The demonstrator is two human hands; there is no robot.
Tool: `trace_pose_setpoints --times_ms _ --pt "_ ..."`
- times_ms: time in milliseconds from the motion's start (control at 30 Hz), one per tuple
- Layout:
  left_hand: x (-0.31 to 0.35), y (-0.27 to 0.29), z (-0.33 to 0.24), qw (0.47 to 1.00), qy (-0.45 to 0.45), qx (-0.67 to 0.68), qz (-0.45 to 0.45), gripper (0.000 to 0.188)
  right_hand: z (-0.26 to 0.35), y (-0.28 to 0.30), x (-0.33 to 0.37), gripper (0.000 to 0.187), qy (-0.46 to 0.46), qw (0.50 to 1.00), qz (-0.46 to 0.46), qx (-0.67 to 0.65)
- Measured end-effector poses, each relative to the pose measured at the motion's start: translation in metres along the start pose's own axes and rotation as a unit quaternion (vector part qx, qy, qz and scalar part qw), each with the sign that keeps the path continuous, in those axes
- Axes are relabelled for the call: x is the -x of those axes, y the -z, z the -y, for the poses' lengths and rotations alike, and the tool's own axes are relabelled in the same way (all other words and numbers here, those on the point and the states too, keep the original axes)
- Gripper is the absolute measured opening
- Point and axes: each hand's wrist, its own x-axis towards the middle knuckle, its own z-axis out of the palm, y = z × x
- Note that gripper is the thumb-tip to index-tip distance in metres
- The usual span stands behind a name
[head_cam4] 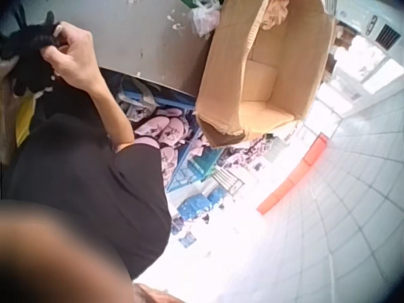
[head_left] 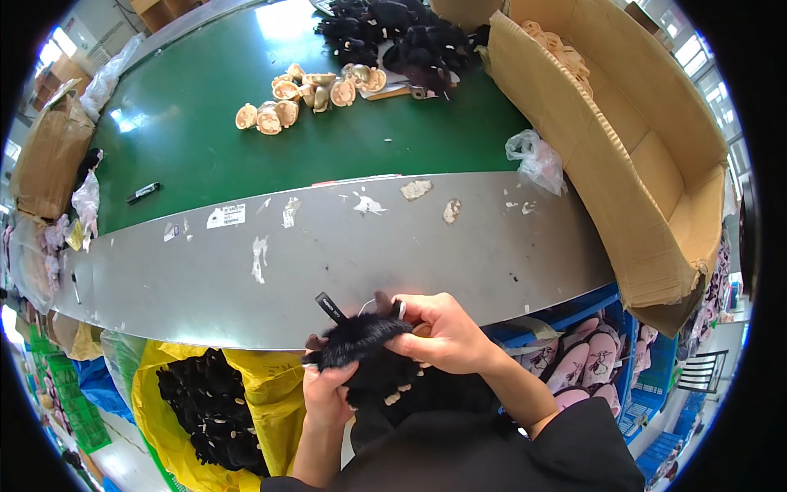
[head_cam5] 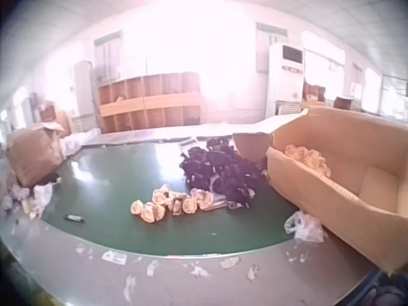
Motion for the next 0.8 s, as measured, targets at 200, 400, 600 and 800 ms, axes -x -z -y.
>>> trace_pose_setpoints --times_ms 200,400,600,800 --pt "0.001 0.010 0.014 0.995 -0.089 -0.042 0.009 0.046 -0.009 0.006 0.011 0.010 -0.017 0.998 0.008 -0.068" --pt "0.008 0.012 0.017 0.990 -0.081 -0.118 0.013 0.053 0.000 -0.006 0.020 0.012 0.018 0.996 0.008 -0.086" --pt "0.012 0.001 0.006 0.992 0.025 -0.125 0.014 0.069 -0.010 -0.006 0.024 0.008 -0.028 0.993 -0.016 -0.113" --pt "0.016 0.003 0.009 0.993 0.029 -0.089 0.068 0.084 -0.013 -0.010 0.026 0.015 0.014 0.994 -0.015 -0.106"
